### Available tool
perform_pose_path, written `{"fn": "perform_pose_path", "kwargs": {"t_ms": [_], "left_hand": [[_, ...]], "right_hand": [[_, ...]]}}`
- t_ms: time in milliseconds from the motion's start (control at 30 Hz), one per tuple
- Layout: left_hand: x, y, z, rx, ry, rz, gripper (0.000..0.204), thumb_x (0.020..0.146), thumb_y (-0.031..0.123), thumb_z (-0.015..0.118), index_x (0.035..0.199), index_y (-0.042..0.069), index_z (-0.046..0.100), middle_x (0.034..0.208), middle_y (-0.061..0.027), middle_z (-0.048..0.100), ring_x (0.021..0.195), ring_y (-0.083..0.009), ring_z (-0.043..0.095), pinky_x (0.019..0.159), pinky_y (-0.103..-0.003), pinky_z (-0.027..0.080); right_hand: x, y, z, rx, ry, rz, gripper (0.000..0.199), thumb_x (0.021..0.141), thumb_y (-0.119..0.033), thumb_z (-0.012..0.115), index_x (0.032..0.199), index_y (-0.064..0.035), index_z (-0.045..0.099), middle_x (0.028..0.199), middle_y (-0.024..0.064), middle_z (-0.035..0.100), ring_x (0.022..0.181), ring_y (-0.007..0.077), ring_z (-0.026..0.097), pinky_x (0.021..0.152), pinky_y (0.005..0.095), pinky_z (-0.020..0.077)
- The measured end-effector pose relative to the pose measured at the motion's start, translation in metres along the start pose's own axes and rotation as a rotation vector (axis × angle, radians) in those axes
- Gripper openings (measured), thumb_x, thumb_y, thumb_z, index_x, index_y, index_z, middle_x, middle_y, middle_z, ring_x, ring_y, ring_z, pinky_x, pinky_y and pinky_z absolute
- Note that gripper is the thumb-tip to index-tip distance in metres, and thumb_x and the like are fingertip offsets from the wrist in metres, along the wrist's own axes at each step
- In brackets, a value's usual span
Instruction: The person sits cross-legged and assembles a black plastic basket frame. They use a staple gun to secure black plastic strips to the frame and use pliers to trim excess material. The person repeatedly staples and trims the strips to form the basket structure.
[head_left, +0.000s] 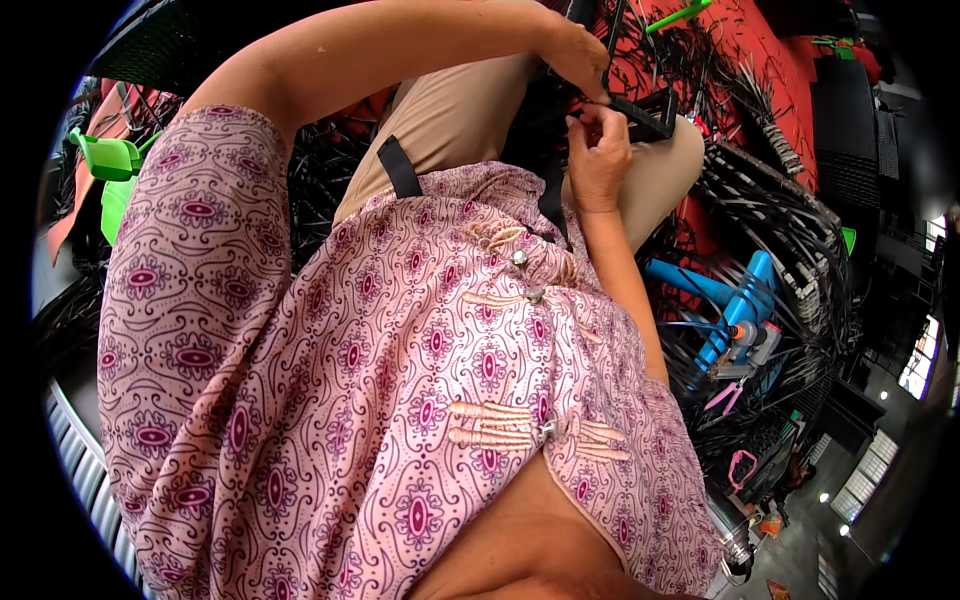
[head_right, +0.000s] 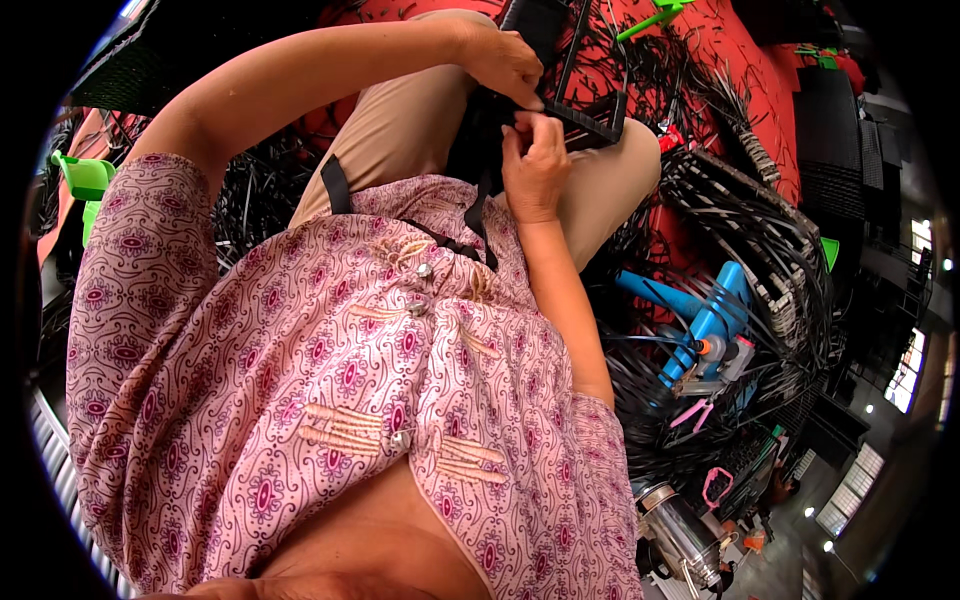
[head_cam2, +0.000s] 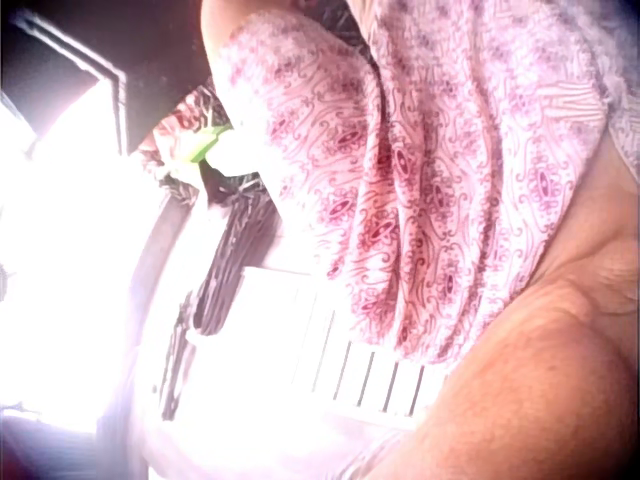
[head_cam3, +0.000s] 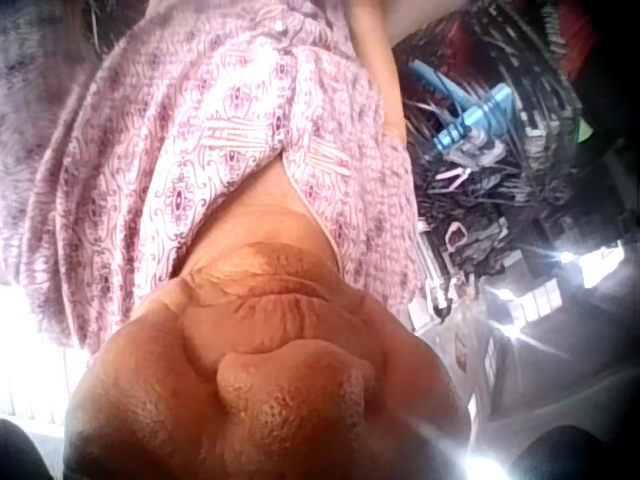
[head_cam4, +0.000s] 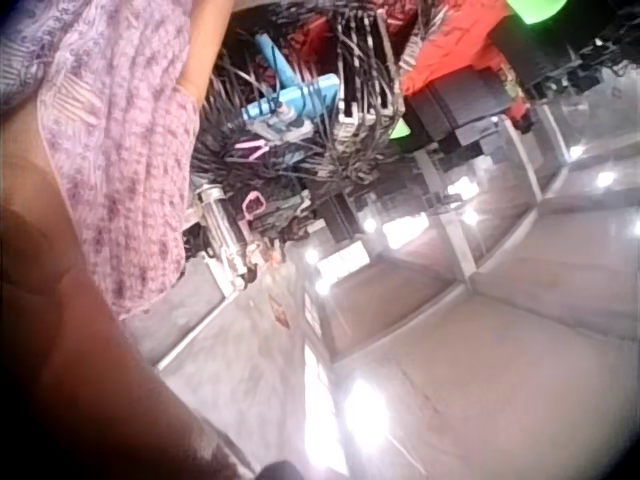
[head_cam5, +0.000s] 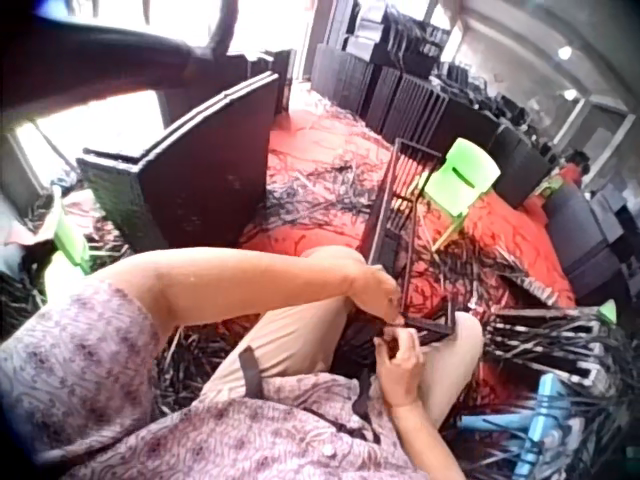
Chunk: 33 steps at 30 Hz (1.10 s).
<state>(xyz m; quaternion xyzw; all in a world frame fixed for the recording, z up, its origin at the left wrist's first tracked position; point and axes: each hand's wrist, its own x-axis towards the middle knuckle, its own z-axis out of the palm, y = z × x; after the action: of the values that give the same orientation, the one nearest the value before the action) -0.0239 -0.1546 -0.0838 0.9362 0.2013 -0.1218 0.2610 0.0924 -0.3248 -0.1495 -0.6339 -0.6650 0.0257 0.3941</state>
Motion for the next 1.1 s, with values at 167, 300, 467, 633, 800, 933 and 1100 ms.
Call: {"fn": "perform_pose_path", "kwargs": {"t_ms": [167, 300, 467, 633, 800, 933, 1100], "left_hand": [[0.018, -0.016, 0.02, -0.134, 0.116, 0.098, 0.089, 0.099, 0.075, 0.029, 0.112, -0.003, 0.071, 0.108, -0.0213, 0.071, 0.112, -0.0349, 0.062, 0.106, -0.048, 0.035], [0.014, -0.007, 0.015, -0.145, 0.092, 0.058, 0.095, 0.097, 0.079, 0.024, 0.108, -0.003, 0.072, 0.107, -0.0211, 0.072, 0.113, -0.0353, 0.061, 0.107, -0.05, 0.033], [0.012, -0.005, 0.01, -0.178, 0.076, 0.014, 0.102, 0.092, 0.087, 0.023, 0.105, 0.001, 0.075, 0.103, -0.0203, 0.073, 0.112, -0.0345, 0.061, 0.108, -0.049, 0.033], [0.005, 0.001, 0.002, -0.555, 0.065, -0.003, 0.096, 0.091, 0.087, 0.03, 0.113, 0.004, 0.073, 0.106, -0.0156, 0.073, 0.115, -0.0284, 0.062, 0.109, -0.041, 0.037], [0.007, -0.018, 0.004, -0.913, 0.177, 0.164, 0.092, 0.095, 0.079, 0.039, 0.131, -0.001, 0.064, 0.129, -0.0146, 0.065, 0.125, -0.0217, 0.057, 0.112, -0.033, 0.038], [0.004, -0.047, 0.006, -0.953, 0.65, 0.218, 0.076, 0.097, 0.073, 0.043, 0.149, 0.017, 0.052, 0.138, -0.013, 0.062, 0.129, -0.0186, 0.056, 0.119, -0.046, 0.031], [-0.016, -0.035, 0.032, -1.082, 1.164, 0.186, 0.028, 0.1, 0.024, 0.067, 0.121, 0.005, 0.064, 0.099, -0.0055, 0.07, 0.095, -0.0119, 0.065, 0.084, -0.03, 0.051]], "right_hand": [[-0.003, 0.008, 0.014, -0.084, -0.046, -0.13, 0.023, 0.08, -0.002, 0.074, 0.101, -0.009, 0.066, 0.095, 0.0091, 0.063, 0.084, 0.0301, 0.066, 0.075, 0.0414, 0.0544], [0.002, 0.007, 0.019, -0.139, -0.019, -0.253, 0.029, 0.08, -0.003, 0.073, 0.108, -0.0102, 0.069, 0.1, 0.0103, 0.062, 0.09, 0.0313, 0.065, 0.078, 0.0418, 0.0534], [0.018, 0.002, 0.016, -0.205, 0.006, -0.419, 0.017, 0.08, -0.01, 0.076, 0.097, -0.011, 0.073, 0.093, 0.0073, 0.063, 0.087, 0.0276, 0.065, 0.074, 0.0399, 0.0511], [0.053, -0.004, 0.002, -0.183, 0.077, -0.52, 0.008, 0.081, -0.014, 0.079, 0.085, -0.0107, 0.074, 0.086, 0.0047, 0.068, 0.082, 0.0263, 0.065, 0.076, 0.0385, 0.0485], [0.072, 0.005, 0.005, 0.057, -0.023, -0.309, 0.014, 0.081, -0.02, 0.079, 0.082, -0.0072, 0.074, 0.085, 0.0064, 0.069, 0.079, 0.029, 0.066, 0.073, 0.0397, 0.0516], [0.079, 0.001, -0.004, 0.181, -0.171, 0.001, 0.019, 0.082, -0.024, 0.08, 0.081, -0.0051, 0.075, 0.068, 0.0082, 0.067, 0.062, 0.0252, 0.065, 0.061, 0.0361, 0.0498], [0.098, -0.004, -0.007, 0.082, -0.298, 0.257, 0.028, 0.083, -0.033, 0.078, 0.08, -0.0053, 0.076, 0.06, 0.0092, 0.065, 0.056, 0.0208, 0.062, 0.06, 0.0332, 0.0477]]}}
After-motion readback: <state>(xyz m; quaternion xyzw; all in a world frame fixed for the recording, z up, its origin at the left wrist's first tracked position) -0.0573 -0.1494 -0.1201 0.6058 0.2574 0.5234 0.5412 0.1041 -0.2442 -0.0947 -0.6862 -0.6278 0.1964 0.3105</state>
